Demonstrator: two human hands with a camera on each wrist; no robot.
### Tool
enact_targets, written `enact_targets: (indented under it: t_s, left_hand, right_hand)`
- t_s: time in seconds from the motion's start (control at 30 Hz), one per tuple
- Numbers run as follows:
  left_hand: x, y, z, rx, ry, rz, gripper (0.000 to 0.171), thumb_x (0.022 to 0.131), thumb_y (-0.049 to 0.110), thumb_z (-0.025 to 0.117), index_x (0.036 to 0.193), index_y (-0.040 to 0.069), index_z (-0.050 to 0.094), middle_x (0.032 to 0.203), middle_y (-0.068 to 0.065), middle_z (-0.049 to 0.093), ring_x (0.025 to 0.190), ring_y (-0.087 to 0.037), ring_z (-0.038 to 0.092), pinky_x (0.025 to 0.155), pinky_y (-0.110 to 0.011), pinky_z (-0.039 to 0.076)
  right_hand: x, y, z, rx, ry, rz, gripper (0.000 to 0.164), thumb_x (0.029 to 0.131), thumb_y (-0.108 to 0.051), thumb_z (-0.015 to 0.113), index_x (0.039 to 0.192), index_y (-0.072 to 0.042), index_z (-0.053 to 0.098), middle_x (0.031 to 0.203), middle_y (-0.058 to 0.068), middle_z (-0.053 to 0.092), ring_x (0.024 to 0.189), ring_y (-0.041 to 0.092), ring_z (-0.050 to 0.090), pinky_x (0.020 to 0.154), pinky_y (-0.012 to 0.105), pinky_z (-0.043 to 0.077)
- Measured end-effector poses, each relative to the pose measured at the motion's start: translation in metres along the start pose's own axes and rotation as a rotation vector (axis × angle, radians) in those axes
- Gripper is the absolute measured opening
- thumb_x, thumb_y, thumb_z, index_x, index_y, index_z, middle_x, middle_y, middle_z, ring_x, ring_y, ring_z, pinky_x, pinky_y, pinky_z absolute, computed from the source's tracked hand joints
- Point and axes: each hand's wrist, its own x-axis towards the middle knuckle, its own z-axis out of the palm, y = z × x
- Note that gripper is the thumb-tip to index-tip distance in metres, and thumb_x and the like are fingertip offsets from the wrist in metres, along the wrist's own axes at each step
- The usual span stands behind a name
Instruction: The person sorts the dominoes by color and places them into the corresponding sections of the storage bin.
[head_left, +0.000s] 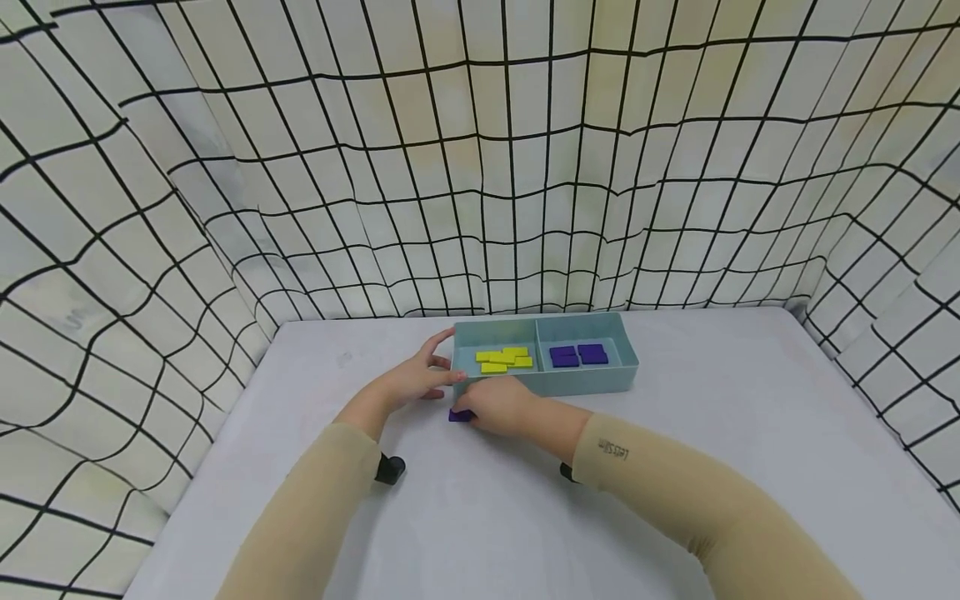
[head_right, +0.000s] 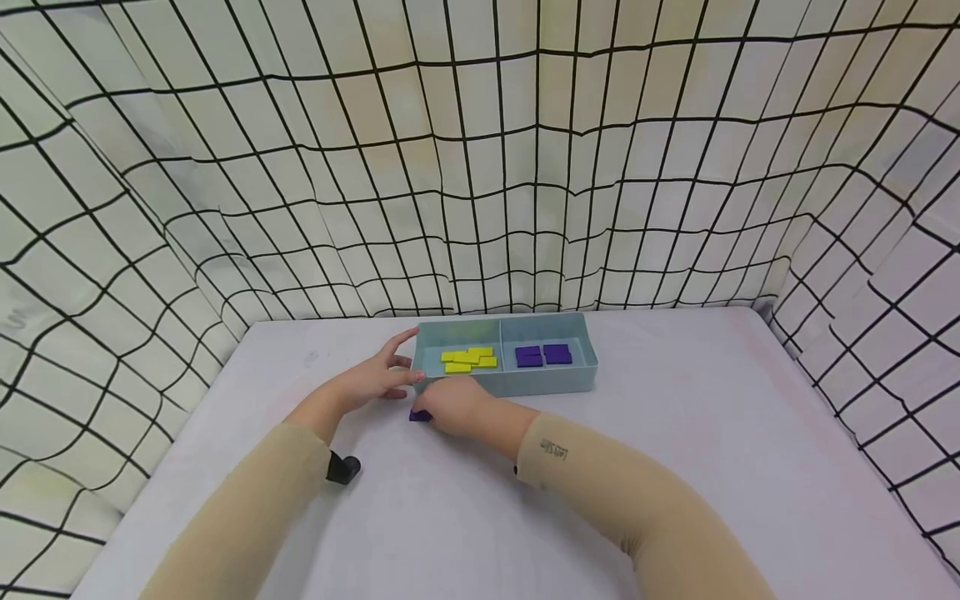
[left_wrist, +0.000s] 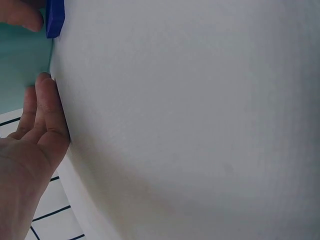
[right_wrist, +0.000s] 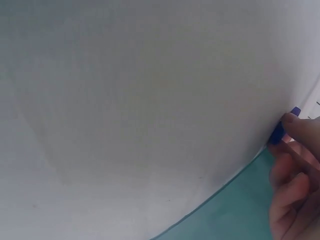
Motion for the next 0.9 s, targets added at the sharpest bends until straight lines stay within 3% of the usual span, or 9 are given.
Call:
enact_targets:
  t_s: [0.5, 0.9]
  left_hand:
    - [0.002, -0.002, 0.0, 0.019, 0.0, 0.004, 0.089, 0.094, 0.031, 0.07, 0.155, 0.047, 0.007, 0.149, -0.02, 0.037, 0.12, -0.033, 0.058, 0.104, -0.049, 0.046]
    - [0.004, -0.003, 0.002, 0.043, 0.016, -0.011, 0.091, 0.093, 0.033, 0.071, 0.156, 0.046, 0.006, 0.149, -0.019, 0.037, 0.119, -0.033, 0.058, 0.104, -0.047, 0.046]
  right_hand:
    - [-0.023, 0.016, -0.007, 0.123, -0.01, 0.054, 0.032, 0.092, -0.024, 0.073, 0.123, -0.031, 0.072, 0.108, -0.008, 0.069, 0.1, 0.01, 0.063, 0.083, 0.027, 0.055]
    - [-0.056, 0.031, -0.027, 0.211, 0.007, 0.103, 0.032, 0.093, -0.022, 0.071, 0.123, -0.032, 0.071, 0.122, -0.011, 0.068, 0.119, 0.013, 0.059, 0.096, 0.037, 0.052]
